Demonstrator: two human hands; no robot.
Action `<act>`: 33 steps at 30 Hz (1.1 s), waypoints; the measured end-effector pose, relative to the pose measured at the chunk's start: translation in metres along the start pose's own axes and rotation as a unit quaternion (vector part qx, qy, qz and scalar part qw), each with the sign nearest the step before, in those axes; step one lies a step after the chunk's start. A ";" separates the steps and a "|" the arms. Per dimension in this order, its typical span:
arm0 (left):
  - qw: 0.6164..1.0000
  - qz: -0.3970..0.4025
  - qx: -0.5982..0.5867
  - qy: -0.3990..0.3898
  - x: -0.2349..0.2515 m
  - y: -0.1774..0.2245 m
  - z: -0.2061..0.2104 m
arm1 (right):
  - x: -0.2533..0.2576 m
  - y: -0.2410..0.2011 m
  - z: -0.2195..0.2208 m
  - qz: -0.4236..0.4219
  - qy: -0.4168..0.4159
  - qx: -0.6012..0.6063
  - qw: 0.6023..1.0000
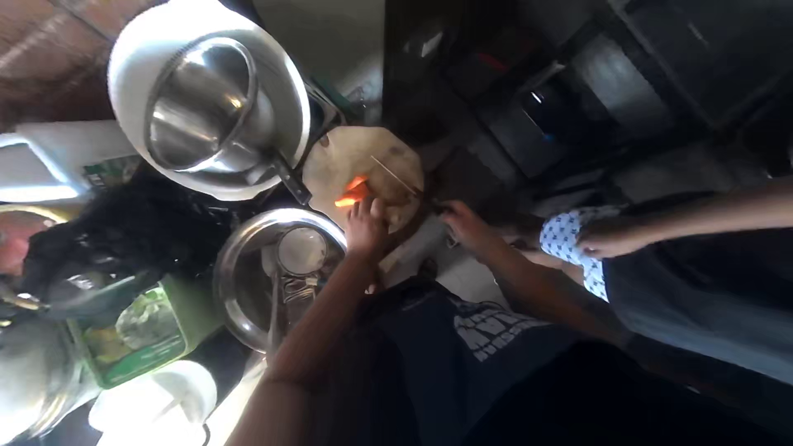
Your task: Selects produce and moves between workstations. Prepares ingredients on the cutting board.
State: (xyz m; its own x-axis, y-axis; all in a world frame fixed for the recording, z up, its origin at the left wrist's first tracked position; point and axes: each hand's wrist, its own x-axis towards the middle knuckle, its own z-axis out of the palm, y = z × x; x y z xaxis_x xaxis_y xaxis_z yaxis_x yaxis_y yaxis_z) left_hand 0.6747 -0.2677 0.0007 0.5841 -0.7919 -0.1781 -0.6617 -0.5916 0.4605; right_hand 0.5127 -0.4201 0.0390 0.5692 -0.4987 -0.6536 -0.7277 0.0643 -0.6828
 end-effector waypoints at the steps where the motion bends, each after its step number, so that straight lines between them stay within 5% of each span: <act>1: 1.000 -0.003 -0.003 0.007 -0.001 0.000 0.001 | -0.012 0.005 0.005 0.009 -0.002 0.001 1.000; 11: 0.992 0.081 -0.043 0.083 -0.007 -0.019 0.020 | -0.042 0.032 0.031 -0.099 0.034 -0.197 0.975; 19: 0.974 0.106 -0.109 0.167 -0.006 -0.018 0.030 | -0.040 0.028 0.027 -0.012 -0.021 -0.006 1.000; 25: 0.968 0.104 -0.145 0.174 -0.007 -0.022 0.030 | -0.040 0.034 0.028 -0.022 -0.018 -0.003 1.000; 33: 0.965 0.101 -0.141 0.195 -0.004 -0.025 0.033 | -0.041 0.028 0.029 -0.065 0.037 -0.195 0.978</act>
State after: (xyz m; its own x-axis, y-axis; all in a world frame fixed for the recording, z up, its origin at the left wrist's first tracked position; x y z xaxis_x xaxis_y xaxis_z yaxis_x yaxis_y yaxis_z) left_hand 0.6733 -0.2545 -0.0394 0.6257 -0.7374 0.2546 -0.6580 -0.3236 0.6799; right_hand 0.4798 -0.3722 0.0370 0.6477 -0.5427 -0.5348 -0.7501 -0.3308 -0.5727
